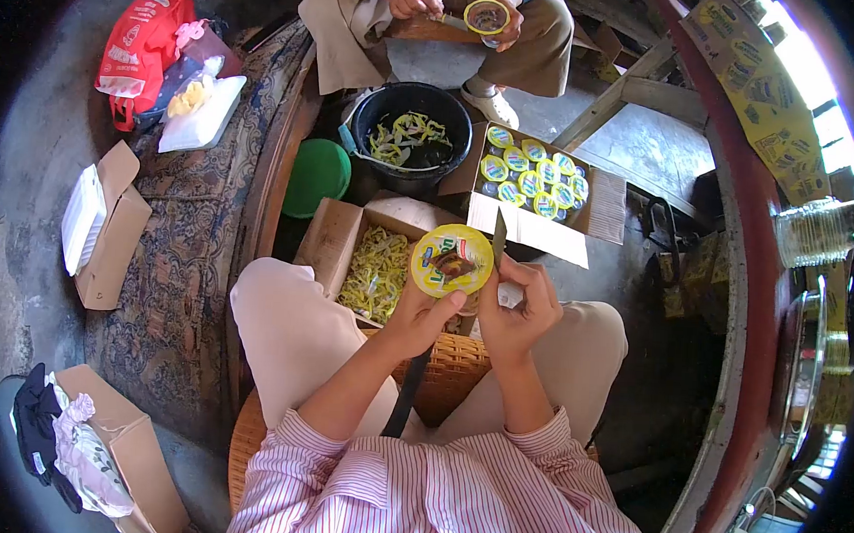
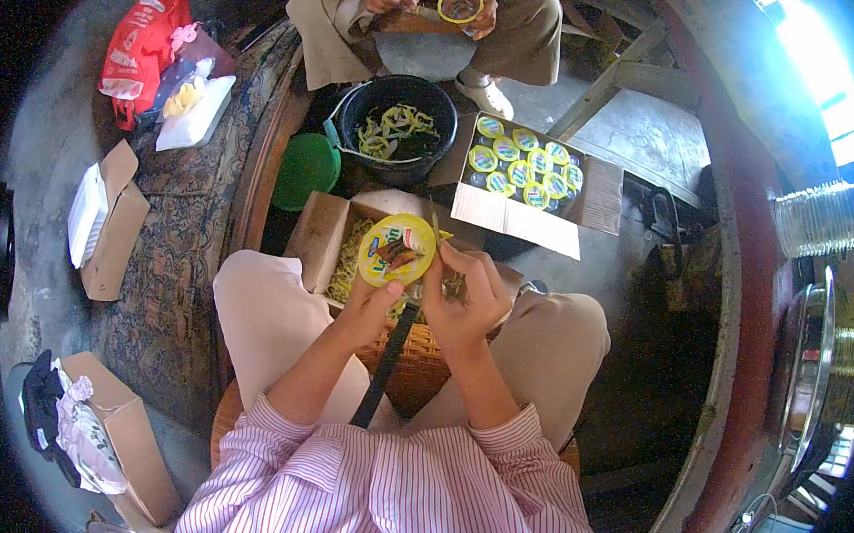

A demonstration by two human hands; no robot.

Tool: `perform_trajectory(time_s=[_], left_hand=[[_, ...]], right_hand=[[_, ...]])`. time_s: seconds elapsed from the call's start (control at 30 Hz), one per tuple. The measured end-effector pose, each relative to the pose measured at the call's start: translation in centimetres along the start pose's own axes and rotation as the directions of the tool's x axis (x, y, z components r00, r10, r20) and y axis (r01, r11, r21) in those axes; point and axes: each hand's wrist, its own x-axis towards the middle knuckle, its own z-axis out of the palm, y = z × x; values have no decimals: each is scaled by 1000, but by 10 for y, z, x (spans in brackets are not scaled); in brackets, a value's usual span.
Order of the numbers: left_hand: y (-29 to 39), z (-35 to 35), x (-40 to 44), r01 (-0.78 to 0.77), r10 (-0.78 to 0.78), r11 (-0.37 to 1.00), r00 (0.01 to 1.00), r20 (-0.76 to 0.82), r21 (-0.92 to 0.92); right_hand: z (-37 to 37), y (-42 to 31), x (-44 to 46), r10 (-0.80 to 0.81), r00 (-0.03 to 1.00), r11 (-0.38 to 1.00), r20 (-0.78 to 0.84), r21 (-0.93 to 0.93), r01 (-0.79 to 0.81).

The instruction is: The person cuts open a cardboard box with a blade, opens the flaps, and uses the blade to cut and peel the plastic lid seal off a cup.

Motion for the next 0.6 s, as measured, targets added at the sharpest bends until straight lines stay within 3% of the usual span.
perform_trajectory(time_s=[0.23, 0.53, 0.6], left_hand=[[6, -2, 1, 22, -31, 992, 997, -65, -127], [6, -1, 2, 22, -28, 997, 996, -87, -78], [4, -2, 2, 11, -11, 1000, 999, -45, 9]], right_hand=[[0, -3, -3, 5, 1000, 1000, 17, 17, -6], [3, -5, -3, -49, 999, 999, 4, -17, 49], [3, -5, -3, -34, 999, 999, -2, -23, 34]])
